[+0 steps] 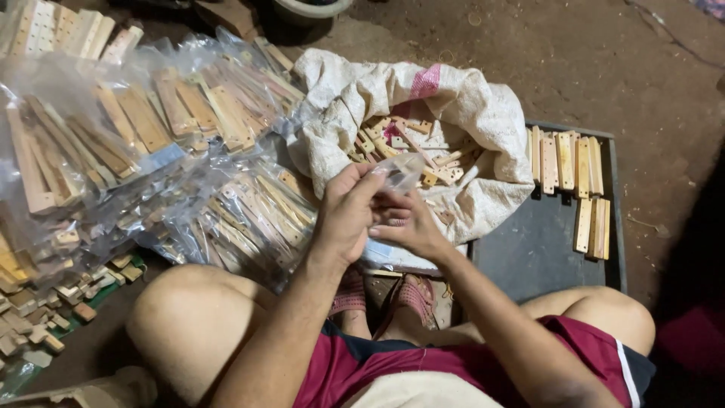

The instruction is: The person places wood pieces into clear plastic bags and sets them aside.

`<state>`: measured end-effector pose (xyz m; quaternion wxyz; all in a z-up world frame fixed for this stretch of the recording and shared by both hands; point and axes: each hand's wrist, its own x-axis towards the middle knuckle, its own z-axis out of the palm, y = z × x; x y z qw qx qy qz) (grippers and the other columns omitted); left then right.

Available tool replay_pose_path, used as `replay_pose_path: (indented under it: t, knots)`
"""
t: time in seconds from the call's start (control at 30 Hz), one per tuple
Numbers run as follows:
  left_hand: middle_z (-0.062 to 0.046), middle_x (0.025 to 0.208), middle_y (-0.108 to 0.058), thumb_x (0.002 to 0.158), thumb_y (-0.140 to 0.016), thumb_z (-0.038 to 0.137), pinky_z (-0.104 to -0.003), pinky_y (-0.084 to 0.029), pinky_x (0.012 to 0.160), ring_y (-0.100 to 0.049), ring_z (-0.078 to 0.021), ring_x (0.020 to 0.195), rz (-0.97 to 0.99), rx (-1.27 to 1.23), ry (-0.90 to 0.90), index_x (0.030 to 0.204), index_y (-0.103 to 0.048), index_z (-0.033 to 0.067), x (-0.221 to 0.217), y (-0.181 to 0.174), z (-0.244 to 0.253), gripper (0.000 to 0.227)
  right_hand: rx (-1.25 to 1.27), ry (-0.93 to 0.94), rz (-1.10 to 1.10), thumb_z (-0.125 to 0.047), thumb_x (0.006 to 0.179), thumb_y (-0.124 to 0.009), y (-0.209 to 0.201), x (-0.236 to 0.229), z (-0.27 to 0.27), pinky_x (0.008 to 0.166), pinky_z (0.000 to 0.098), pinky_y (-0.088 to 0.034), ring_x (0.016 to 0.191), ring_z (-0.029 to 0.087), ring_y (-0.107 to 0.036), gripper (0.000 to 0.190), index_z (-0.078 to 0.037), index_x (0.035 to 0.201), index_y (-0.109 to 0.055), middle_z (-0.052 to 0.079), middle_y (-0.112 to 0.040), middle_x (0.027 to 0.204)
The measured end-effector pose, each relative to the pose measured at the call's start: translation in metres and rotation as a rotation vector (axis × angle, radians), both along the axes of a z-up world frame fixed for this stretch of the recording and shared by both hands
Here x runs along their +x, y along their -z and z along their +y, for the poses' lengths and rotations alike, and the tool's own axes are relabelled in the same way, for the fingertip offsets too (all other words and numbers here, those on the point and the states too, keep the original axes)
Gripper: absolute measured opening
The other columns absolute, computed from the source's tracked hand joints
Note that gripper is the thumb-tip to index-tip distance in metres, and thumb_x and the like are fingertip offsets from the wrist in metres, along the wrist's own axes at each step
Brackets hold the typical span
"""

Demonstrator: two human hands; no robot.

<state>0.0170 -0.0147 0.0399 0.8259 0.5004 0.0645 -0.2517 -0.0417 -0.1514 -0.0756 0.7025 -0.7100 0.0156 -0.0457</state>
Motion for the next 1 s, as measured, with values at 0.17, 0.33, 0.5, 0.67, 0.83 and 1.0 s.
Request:
replay_pose_path:
  t: [0.17, 0.33, 0.5, 0.67, 0.83, 1.0]
  knots:
    - [-0.024, 0.076, -0.072, 0.095, -0.071, 0.024, -0.035, -0.064, 0.050, -0.076, -0.0295, 0.064, -0.219, -0.084, 0.119, 0.111, -0.058, -0.0011, 0.006, -0.022, 0.004, 0.033, 0.256, 0.141, 0.001, 0.010, 0.078, -0.080, -0.038, 0.013, 0.026, 0.090, 0.0395, -0.063, 0.094, 0.017, -0.069, 0.058, 0.009, 0.132, -0.059, 0.013, -0.067, 0.104]
    - [-0.025, 0.118, -0.065, 0.086, -0.071, 0.064, -0.043, -0.056, 0.091, -0.067, -0.0306, 0.109, -0.454, 0.548, 0.168, 0.140, -0.044, 0.0001, 0.026, 0.004, 0.038, 0.088, 0.505, 0.194, 0.067, -0.009, 0.089, -0.079, -0.029, 0.015, -0.012, 0.079, 0.0511, -0.064, 0.082, 0.033, -0.076, 0.037, 0.004, 0.121, -0.066, 0.024, -0.073, 0.097]
    - [-0.041, 0.144, -0.043, 0.063, -0.091, 0.065, -0.057, -0.052, 0.103, -0.056, -0.0478, 0.127, -0.111, 0.356, 0.474, 0.156, -0.020, -0.0050, -0.003, 0.049, 0.022, 0.136, 0.546, 0.234, -0.018, -0.009, 0.088, -0.079, -0.069, 0.018, -0.020, 0.080, 0.0504, -0.064, 0.082, 0.033, -0.077, 0.032, 0.002, 0.116, -0.068, 0.022, -0.074, 0.098]
    - [-0.014, 0.091, -0.071, 0.080, -0.073, 0.037, -0.045, -0.059, 0.073, -0.073, -0.0313, 0.094, -0.448, 0.647, 0.272, 0.110, -0.065, 0.0130, -0.013, 0.072, -0.002, 0.039, 0.260, 0.418, -0.070, -0.007, 0.082, -0.087, -0.136, 0.016, -0.007, 0.045, 0.0207, -0.041, 0.044, 0.004, -0.048, 0.017, -0.003, 0.086, -0.071, 0.002, -0.057, 0.056]
    - [-0.029, 0.106, -0.068, 0.083, -0.072, 0.031, -0.049, -0.065, 0.079, -0.069, -0.0447, 0.106, -0.610, 0.602, 0.226, 0.119, -0.059, 0.0013, -0.018, 0.039, 0.001, 0.048, 0.108, 0.401, -0.014, -0.012, 0.082, -0.090, -0.100, 0.014, -0.033, 0.083, 0.0375, -0.059, 0.083, 0.017, -0.069, 0.029, -0.004, 0.106, -0.074, 0.011, -0.075, 0.092]
    - [-0.030, 0.101, -0.069, 0.079, -0.069, 0.016, -0.050, -0.067, 0.078, -0.070, -0.0461, 0.103, -0.584, 0.521, 0.266, 0.114, -0.055, -0.0020, -0.021, 0.025, 0.003, 0.042, 0.100, 0.453, 0.011, -0.014, 0.079, -0.092, -0.108, 0.019, -0.023, 0.077, 0.0321, -0.059, 0.078, 0.014, -0.068, 0.028, -0.005, 0.101, -0.076, 0.008, -0.076, 0.089]
